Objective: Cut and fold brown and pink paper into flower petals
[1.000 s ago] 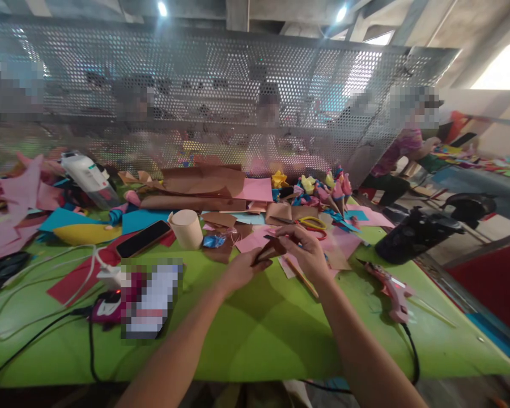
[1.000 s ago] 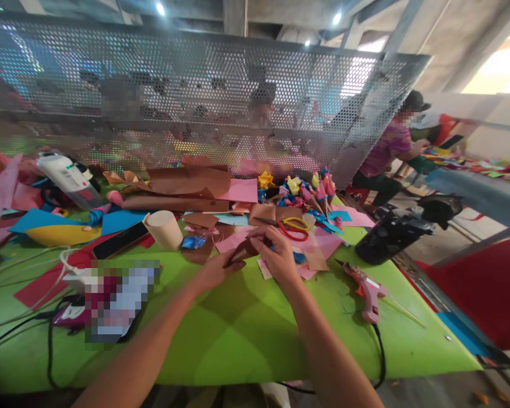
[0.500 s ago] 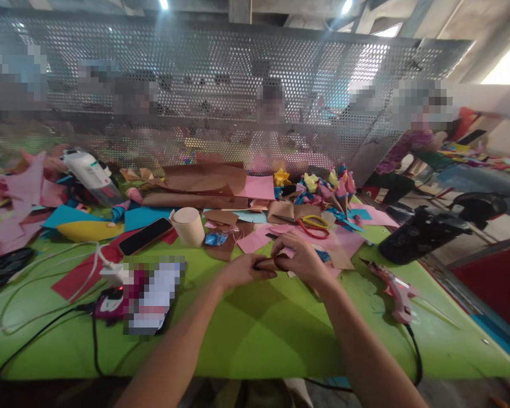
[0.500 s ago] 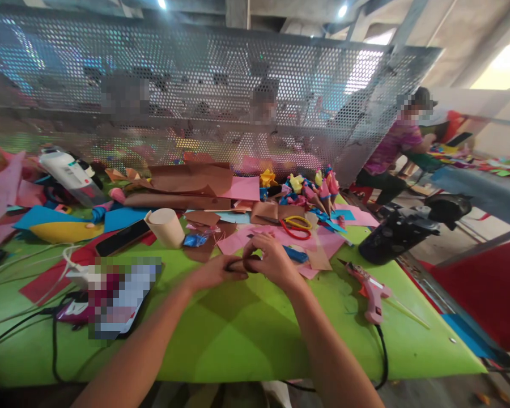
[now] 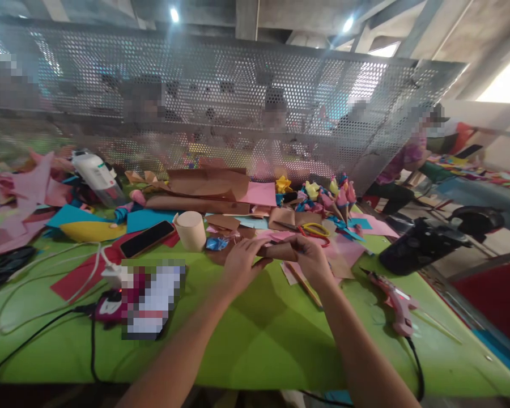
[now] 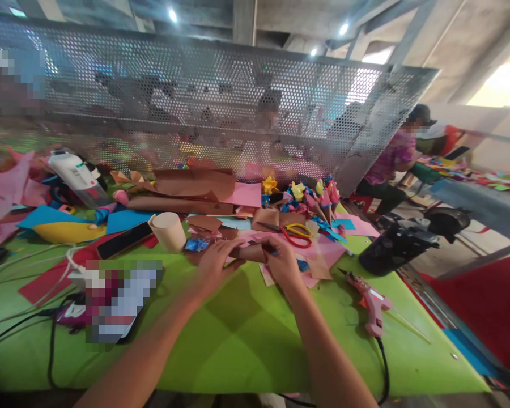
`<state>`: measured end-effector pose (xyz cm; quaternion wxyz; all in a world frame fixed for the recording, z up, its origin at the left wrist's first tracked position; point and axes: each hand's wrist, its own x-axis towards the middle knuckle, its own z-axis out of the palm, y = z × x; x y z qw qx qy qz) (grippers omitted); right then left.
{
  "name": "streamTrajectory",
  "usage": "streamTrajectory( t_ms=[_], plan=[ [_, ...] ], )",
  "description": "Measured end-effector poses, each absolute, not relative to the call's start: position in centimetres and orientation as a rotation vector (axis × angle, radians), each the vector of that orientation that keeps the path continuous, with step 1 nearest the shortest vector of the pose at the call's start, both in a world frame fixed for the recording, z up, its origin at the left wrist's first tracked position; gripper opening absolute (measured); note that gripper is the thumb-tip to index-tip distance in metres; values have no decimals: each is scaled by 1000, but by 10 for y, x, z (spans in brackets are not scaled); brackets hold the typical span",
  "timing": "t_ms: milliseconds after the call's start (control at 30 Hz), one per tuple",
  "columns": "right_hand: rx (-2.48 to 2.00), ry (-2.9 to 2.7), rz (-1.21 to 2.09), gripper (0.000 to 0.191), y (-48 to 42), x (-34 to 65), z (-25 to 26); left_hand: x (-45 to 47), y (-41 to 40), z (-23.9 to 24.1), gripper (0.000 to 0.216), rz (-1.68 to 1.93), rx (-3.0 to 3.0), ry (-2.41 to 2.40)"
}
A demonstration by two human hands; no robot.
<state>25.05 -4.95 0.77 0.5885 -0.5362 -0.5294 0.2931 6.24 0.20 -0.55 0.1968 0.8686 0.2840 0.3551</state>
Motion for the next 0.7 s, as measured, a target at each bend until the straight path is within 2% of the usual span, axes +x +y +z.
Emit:
streamTrajectory(
  t_ms=[367, 567, 700],
  plan=[
    [-1212, -1124, 807, 24, -48, 250, 1, 65, 5, -12, 24, 857, 2216, 825],
    [-1305, -1339, 711, 28, -48, 249, 5, 68, 1, -12, 48, 836, 2230, 793],
    [-1309, -1392, 694, 26, -48, 243, 4, 71, 1, -16, 42, 749, 2216, 816]
  ],
)
